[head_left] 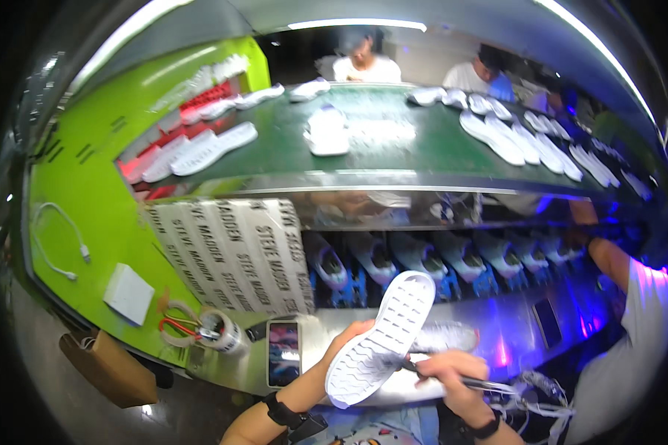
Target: The person uses a small brush to scrub the soles of white shoes on a factory assembly line. They repeatedly pick up shoes from a conveyor belt, scrub the bottom surface, and place them back on the belt.
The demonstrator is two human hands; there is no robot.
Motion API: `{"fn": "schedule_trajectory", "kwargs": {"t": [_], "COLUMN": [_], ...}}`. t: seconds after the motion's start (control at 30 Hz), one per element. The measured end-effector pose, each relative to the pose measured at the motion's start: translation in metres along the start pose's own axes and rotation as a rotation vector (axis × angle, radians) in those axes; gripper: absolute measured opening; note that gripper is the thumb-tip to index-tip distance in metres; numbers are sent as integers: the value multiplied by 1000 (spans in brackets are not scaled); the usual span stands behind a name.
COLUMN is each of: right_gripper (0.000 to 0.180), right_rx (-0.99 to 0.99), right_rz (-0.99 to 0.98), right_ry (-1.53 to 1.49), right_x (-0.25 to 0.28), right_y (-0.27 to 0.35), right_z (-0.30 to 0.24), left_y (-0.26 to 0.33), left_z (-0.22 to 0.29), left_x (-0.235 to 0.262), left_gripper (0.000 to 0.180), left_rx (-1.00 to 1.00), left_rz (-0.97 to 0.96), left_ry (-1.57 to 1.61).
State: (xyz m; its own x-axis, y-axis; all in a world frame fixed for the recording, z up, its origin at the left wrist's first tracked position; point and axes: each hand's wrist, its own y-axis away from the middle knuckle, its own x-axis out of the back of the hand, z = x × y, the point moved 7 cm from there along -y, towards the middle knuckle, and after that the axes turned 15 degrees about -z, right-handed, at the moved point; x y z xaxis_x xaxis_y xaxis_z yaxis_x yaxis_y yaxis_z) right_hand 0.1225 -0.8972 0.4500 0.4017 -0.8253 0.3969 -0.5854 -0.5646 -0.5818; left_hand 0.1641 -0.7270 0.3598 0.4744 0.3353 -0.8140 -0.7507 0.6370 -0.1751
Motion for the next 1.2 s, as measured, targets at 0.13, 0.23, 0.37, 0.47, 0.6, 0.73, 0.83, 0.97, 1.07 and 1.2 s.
{"fn": "schedule_trajectory", "kwargs": {"t": [0.13, 0.23, 0.37, 0.47, 0.6, 0.73, 0.83, 0.97, 1.07, 1.2], "right_gripper": [45, 41, 17, 16, 27, 24, 28, 26, 24, 22], "right_rx": [119, 96, -62, -119, -223, -366, -311, -242, -420, -355], "right_rz": [451, 424, 507, 488, 380, 484, 598, 476, 65, 174], "right_ry": [-280, -286, -415, -340, -452, -485, -529, -646, -645, -32], "right_x": [40, 39, 42, 22, 4, 23, 37, 20, -26, -31], "right_y": [21, 19, 44, 33, 47, 61, 77, 65, 39, 17], "right_z": [-12, -4, 34, 18, 25, 37, 45, 42, 31, 54], "left_y": [-46, -39, -89, -101, -100, -89, -43, 37, 47, 40], "left_z": [136, 223, 259, 353, 397, 343, 244, 129, 12, -87], "left_x": [-101, -74, -97, -97, -58, -75, -105, -46, 22, 77], "left_gripper": [51, 48, 30, 67, 33, 23, 41, 48, 59, 70], "left_rx": [-234, -504, -554, -438, -184, -572, -575, -354, -118, -70], "left_rz": [-415, -197, 129, 1292, 972, 434, 415, 255, -69, -95], "left_ry": [-45, -11, -907, -2194, -1931, -987, -1068, -501, 34, 339]}}
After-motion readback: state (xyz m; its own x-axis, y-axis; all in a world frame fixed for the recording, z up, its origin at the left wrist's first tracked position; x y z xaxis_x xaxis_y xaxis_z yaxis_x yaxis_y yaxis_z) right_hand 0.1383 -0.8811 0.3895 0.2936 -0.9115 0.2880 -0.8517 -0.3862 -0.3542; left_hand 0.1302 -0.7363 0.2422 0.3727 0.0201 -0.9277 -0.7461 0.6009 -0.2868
